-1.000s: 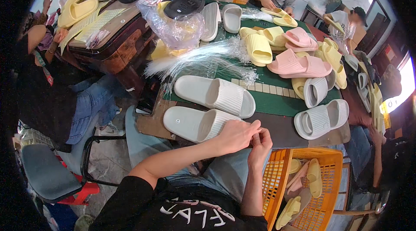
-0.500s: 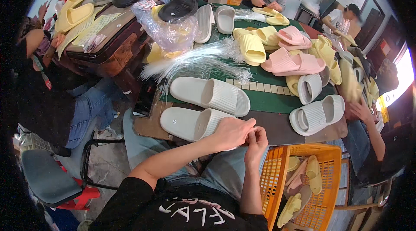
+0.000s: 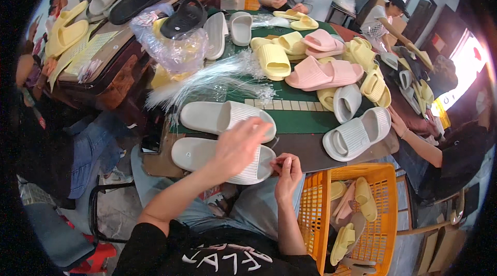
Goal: The person pairs slide sandals by threading and securing plastic tag fasteners through each pair by hand.
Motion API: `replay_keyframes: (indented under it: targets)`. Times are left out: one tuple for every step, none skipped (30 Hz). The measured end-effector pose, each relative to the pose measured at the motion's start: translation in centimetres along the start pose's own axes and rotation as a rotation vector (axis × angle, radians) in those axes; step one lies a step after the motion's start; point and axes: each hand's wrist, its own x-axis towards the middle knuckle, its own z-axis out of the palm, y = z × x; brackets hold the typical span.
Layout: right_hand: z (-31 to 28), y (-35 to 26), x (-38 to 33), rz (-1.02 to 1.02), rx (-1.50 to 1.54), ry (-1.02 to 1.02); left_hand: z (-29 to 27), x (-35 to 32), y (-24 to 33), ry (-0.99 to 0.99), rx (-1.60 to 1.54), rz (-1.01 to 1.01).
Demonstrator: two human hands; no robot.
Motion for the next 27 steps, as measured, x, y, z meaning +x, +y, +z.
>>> replay_keyframes:
  targets:
    - [-0.2,-0.1,0.0,-0.005,-0.007,0.010,-0.1,-0.4,-1.1,0.025,0.017,-0.005]
    - [-0.4,-0.1,-0.1,-0.020,0.003,0.049,-0.6,-0.8,-2.0,0.034,0.056,-0.027]
    - [-0.5,-0.2,-0.2,-0.034,0.013,0.088,-1.2,-1.2,-2.9,0.043,0.095,-0.049]
    - [-0.9,-0.2,-0.2,-0.060,-0.037,0.138,-1.3,-1.9,-4.0,0.054,0.136,-0.067]
    - [-1.6,0.0,-0.2,-0.089,-0.041,0.156,-1.1,-2.9,-5.2,0.064,0.176,-0.087]
    - [-2.2,0.0,-0.2,-0.116,-0.046,0.176,-0.7,-4.0,-6.5,0.020,0.234,-0.127]
    - [-2.4,-0.2,-0.4,-0.088,-0.022,0.211,-0.2,-5.2,-7.7,-0.024,0.291,-0.166]
    - [-2.7,0.1,-0.4,-0.088,-0.030,0.222,-0.2,-5.4,-8.3,-0.057,0.313,-0.157]
    - [-3.2,0.6,-0.3,-0.132,-0.101,0.221,0.1,-5.7,-8.4,-0.063,0.300,-0.153]
    - [-3.5,0.8,-0.4,-0.176,-0.172,0.219,0.2,-5.9,-8.4,-0.077,0.316,-0.138]
    - [-3.2,0.7,-0.7,-0.211,-0.332,0.250,0.2,-5.8,-8.2,-0.086,0.333,-0.127]
    - [-3.3,1.1,-1.1,-0.215,-0.385,0.245,0.4,-5.7,-8.2,-0.082,0.363,-0.112]
    - [-3.6,1.9,-1.6,-0.218,-0.437,0.238,0.6,-5.7,-8.2,-0.083,0.354,-0.113]
    - [-4.0,2.7,-2.3,-0.244,-0.524,0.167,0.6,-5.8,-8.3,-0.077,0.341,-0.118]
    - [-4.4,4.1,-3.4,-0.243,-0.588,0.077,0.6,-5.7,-8.4,-0.072,0.325,-0.118]
    - [-4.9,5.1,-4.4,-0.241,-0.651,-0.014,0.5,-5.7,-8.4,-0.071,0.321,-0.115]
    - [-5.2,4.9,-5.1,-0.357,-0.800,-0.178,0.3,-5.7,-8.3,-0.069,0.301,-0.120]
    - [-5.0,5.1,-5.3,-0.406,-0.881,-0.300,0.2,-5.7,-8.3,-0.067,0.281,-0.123]
    - [-4.6,5.3,-5.6,-0.454,-0.961,-0.422,0.1,-5.8,-8.4,-0.067,0.280,-0.121]
    - [-4.1,6.0,-5.6,-0.417,-1.051,-0.548,0.1,-5.9,-8.3,-0.065,0.259,-0.139]
    - [-3.6,6.6,-5.6,-0.377,-1.139,-0.675,0.1,-5.9,-8.2,-0.063,0.238,-0.157]
    - [-3.4,6.8,-5.6,-0.172,-1.361,-0.838,0.4,-5.8,-8.2,-0.065,0.236,-0.153]
    - [-3.3,7.1,-5.8,-0.169,-1.358,-0.840,0.4,-5.9,-8.4,-0.047,0.222,-0.158]
    - [-3.4,7.6,-5.9,-0.232,-1.380,-0.898,0.4,-6.0,-8.4,-0.030,0.209,-0.162]
    - [-3.4,7.9,-6.1,-0.296,-1.400,-0.956,0.4,-6.0,-8.4,-0.033,0.210,-0.164]
    - [-3.1,7.9,-6.2,-0.295,-1.391,-0.964,0.2,-6.0,-8.4,-0.028,0.168,-0.190]
    - [-2.9,7.9,-6.1,-0.231,-1.333,-0.994,0.0,-6.0,-8.4,-0.022,0.126,-0.216]
